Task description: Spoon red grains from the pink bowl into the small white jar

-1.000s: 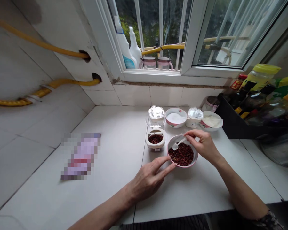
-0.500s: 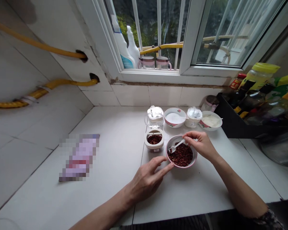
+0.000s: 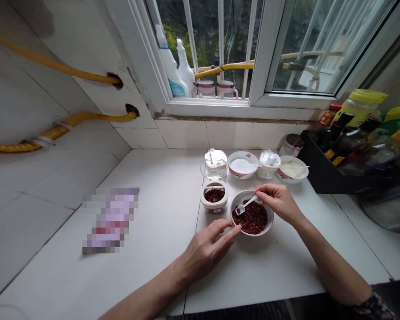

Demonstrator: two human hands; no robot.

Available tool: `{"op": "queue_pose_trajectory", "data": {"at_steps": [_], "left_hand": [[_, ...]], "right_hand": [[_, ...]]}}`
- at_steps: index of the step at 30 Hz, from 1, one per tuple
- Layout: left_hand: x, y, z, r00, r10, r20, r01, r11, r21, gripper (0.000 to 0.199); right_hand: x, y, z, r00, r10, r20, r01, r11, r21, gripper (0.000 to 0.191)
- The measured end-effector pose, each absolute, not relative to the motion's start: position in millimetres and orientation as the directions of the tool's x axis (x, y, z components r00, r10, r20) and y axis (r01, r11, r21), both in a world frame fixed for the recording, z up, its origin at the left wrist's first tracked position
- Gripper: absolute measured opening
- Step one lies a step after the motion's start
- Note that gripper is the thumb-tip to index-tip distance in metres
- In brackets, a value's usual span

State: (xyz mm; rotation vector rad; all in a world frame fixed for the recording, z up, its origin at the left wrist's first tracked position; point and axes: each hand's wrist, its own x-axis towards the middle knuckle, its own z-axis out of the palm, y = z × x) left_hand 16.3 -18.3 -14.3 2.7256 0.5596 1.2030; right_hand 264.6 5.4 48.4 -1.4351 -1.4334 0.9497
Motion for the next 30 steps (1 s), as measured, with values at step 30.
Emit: {"op": "queue_pose_trajectory", "data": {"at_steps": [30], "left_hand": [[18, -28, -13, 0.668, 0.306, 0.678, 0.321, -0.941, 0.108, 0.048]], "right_hand": [[266, 3, 48, 0.028, 0.997, 0.070, 0.337, 0.056, -0.940, 0.022]]}}
